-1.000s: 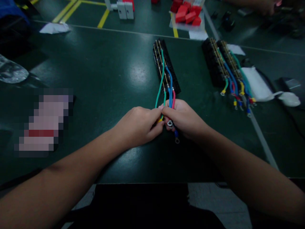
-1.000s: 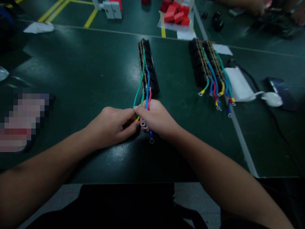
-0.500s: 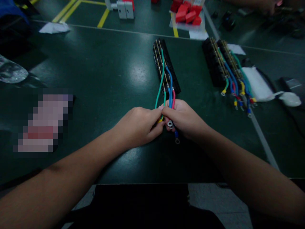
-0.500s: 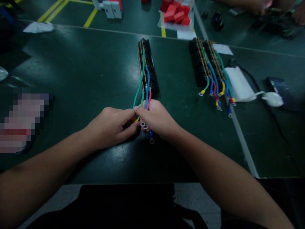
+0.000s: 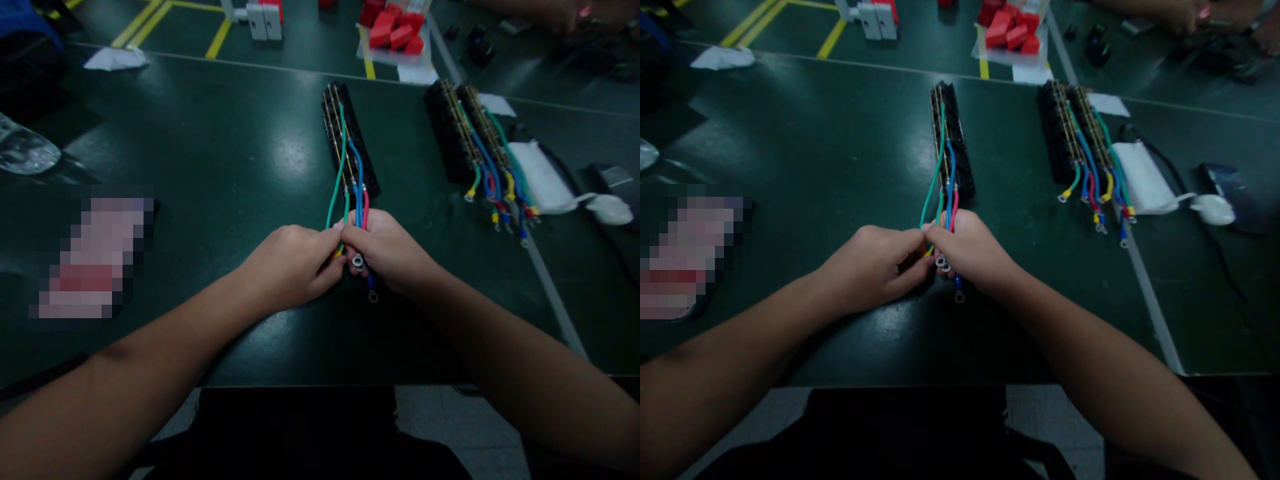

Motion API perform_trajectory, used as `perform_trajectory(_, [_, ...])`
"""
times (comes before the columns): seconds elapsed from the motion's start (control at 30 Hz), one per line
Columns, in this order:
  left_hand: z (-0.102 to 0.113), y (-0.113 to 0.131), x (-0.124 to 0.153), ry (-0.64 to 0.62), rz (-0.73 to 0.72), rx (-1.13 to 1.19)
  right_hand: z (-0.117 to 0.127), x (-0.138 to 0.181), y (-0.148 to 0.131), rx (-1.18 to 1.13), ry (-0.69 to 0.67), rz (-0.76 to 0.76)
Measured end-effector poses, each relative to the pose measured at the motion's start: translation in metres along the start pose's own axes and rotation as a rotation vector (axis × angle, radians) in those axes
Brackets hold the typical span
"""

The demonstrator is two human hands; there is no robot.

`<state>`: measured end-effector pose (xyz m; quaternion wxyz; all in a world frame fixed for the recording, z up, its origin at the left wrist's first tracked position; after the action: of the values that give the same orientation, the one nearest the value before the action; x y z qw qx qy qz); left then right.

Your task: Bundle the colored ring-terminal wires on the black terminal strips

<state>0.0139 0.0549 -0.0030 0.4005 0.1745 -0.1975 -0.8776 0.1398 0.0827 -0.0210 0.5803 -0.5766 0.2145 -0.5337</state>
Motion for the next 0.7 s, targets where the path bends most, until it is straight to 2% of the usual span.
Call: perform_trajectory(0.7, [-0.0009,0.0007,-0.0001,-0.037,0.021,-0.025,-0.0008,0.0003,-0.0012,0.011,-0.007,0.011])
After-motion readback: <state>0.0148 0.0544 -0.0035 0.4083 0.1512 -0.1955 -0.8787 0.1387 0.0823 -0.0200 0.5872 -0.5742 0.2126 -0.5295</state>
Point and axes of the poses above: each hand's wrist, its own x-axis away from the middle knuckle, its own z-axis out of the back of the hand, y = z × x, the point moved 5 cm from there along -x, towards the middle knuckle, and after that the axes turned 9 degrees about x, right-handed, at the moved point
